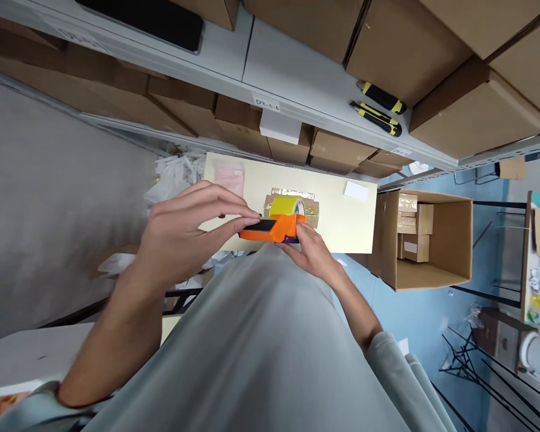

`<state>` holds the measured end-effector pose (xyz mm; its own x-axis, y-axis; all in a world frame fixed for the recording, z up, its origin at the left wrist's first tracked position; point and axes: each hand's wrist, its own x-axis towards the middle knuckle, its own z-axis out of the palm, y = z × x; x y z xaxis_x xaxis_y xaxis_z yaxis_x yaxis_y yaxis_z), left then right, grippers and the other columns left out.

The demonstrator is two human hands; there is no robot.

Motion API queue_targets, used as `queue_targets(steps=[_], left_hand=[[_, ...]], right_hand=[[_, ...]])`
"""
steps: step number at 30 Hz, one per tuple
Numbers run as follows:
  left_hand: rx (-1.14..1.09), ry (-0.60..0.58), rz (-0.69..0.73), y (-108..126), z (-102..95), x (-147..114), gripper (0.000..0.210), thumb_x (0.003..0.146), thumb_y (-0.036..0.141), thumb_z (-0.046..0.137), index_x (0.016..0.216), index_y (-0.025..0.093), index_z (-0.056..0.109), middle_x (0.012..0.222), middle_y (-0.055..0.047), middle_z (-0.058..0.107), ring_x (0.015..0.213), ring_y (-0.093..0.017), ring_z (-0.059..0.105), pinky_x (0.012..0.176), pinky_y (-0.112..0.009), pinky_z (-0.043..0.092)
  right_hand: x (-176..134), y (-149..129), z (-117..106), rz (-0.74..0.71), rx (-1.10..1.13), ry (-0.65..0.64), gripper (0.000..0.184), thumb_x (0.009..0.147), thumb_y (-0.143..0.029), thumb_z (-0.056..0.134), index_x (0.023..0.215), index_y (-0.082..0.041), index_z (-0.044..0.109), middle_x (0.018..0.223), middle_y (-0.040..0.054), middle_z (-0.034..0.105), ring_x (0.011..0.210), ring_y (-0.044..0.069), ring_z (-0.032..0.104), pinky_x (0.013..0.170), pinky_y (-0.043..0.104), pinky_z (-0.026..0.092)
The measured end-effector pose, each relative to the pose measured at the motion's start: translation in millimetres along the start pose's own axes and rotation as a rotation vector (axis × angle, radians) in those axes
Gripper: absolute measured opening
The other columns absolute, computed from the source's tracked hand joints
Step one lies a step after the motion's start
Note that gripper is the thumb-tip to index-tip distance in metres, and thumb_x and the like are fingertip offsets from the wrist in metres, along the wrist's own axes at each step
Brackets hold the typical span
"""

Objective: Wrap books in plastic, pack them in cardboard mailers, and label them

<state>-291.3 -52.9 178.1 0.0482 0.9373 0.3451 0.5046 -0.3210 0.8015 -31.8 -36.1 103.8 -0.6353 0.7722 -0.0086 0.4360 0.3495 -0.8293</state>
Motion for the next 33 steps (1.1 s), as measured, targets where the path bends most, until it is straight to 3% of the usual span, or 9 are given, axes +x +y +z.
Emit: queue_targets(steps=[6, 9, 12, 14, 17, 20, 23, 26, 33], left_hand=[[0.088, 0.121, 0.163, 15.8, 11.0, -15.4, 0.021, 0.102, 0.016, 0.076, 0.106, 0.035, 0.084, 0.095, 0.002, 0.081, 0.091, -0.019, 0.075, 0.083, -0.035, 0.063], [0.038, 0.189, 0.126, 14.1, 16.4, -25.9, 0.023, 0.099, 0.011, 0.080, 0.108, 0.033, 0.084, 0.094, 0.004, 0.080, 0.084, -0.014, 0.074, 0.078, -0.030, 0.062], [-0.055, 0.298, -0.101, -2.2, 26.3, -42.2, 0.017, 0.095, 0.015, 0.086, 0.099, 0.031, 0.087, 0.088, 0.005, 0.080, 0.075, -0.011, 0.073, 0.069, -0.025, 0.060], [-0.155, 0.371, -0.346, -21.6, 39.8, -56.3, 0.011, 0.090, 0.019, 0.089, 0.092, 0.030, 0.088, 0.086, 0.003, 0.080, 0.074, -0.012, 0.073, 0.068, -0.025, 0.060], [-0.355, 0.421, -0.767, -58.4, 70.0, -78.2, 0.003, 0.084, 0.028, 0.089, 0.087, 0.027, 0.087, 0.087, -0.001, 0.081, 0.080, -0.017, 0.075, 0.075, -0.029, 0.064], [-0.502, 0.462, -1.031, -95.1, 100.5, -93.5, 0.014, 0.080, 0.035, 0.089, 0.088, 0.024, 0.086, 0.085, -0.002, 0.081, 0.084, -0.021, 0.077, 0.081, -0.034, 0.068], [-0.542, 0.518, -1.115, -126.2, 119.3, -99.6, 0.019, 0.079, 0.038, 0.089, 0.089, 0.023, 0.084, 0.084, -0.003, 0.081, 0.085, -0.022, 0.077, 0.084, -0.038, 0.068], [-0.552, 0.548, -1.133, -152.3, 127.9, -101.5, 0.020, 0.079, 0.038, 0.087, 0.091, 0.021, 0.084, 0.084, -0.003, 0.081, 0.086, -0.022, 0.077, 0.086, -0.038, 0.068], [-0.614, 0.535, -1.181, -195.3, 142.2, -112.1, 0.023, 0.079, 0.043, 0.086, 0.090, 0.023, 0.085, 0.083, -0.003, 0.081, 0.080, -0.020, 0.074, 0.079, -0.035, 0.065]], right_hand=[[-13.2, 2.7, -9.9, -0.049, -0.103, -0.092, 0.027, 0.114, -0.051, 0.058, 0.112, -0.024, 0.060, 0.101, 0.0097, 0.072, 0.098, 0.029, 0.069, 0.086, 0.042, 0.060], [-26.1, 6.3, -24.6, -0.031, -0.189, -0.195, 0.031, 0.115, -0.054, 0.056, 0.107, -0.024, 0.059, 0.096, 0.0103, 0.071, 0.093, 0.030, 0.067, 0.085, 0.044, 0.059], [-33.5, 10.5, -45.5, 0.052, -0.266, -0.331, 0.038, 0.116, -0.058, 0.050, 0.101, -0.024, 0.059, 0.090, 0.0091, 0.070, 0.087, 0.029, 0.066, 0.082, 0.042, 0.057], [-28.0, 14.4, -60.1, 0.127, -0.288, -0.454, 0.041, 0.115, -0.061, 0.050, 0.104, -0.023, 0.062, 0.090, 0.0083, 0.071, 0.084, 0.027, 0.065, 0.078, 0.039, 0.054], [1.6, 25.8, -77.0, 0.253, -0.251, -0.646, 0.044, 0.111, -0.065, 0.057, 0.119, -0.023, 0.067, 0.086, 0.0033, 0.072, 0.071, 0.022, 0.061, 0.068, 0.034, 0.048], [48.2, 45.2, -80.6, 0.343, -0.185, -0.795, 0.050, 0.107, -0.066, 0.064, 0.129, -0.021, 0.069, 0.082, 0.0001, 0.072, 0.065, 0.018, 0.057, 0.064, 0.031, 0.043], [91.8, 68.3, -70.3, 0.412, -0.096, -0.921, 0.053, 0.102, -0.070, 0.069, 0.117, -0.019, 0.072, 0.085, 0.0018, 0.076, 0.069, 0.018, 0.061, 0.063, 0.030, 0.044], [119.7, 87.9, -54.3, 0.488, 0.042, -1.015, 0.051, 0.098, -0.069, 0.073, 0.109, -0.020, 0.071, 0.094, 0.0040, 0.080, 0.079, 0.018, 0.070, 0.068, 0.030, 0.052], [144.3, 100.8, -28.8, 0.631, 0.110, -1.067, 0.045, 0.098, -0.062, 0.076, 0.110, -0.018, 0.070, 0.095, 0.0048, 0.080, 0.081, 0.017, 0.074, 0.071, 0.030, 0.059]])
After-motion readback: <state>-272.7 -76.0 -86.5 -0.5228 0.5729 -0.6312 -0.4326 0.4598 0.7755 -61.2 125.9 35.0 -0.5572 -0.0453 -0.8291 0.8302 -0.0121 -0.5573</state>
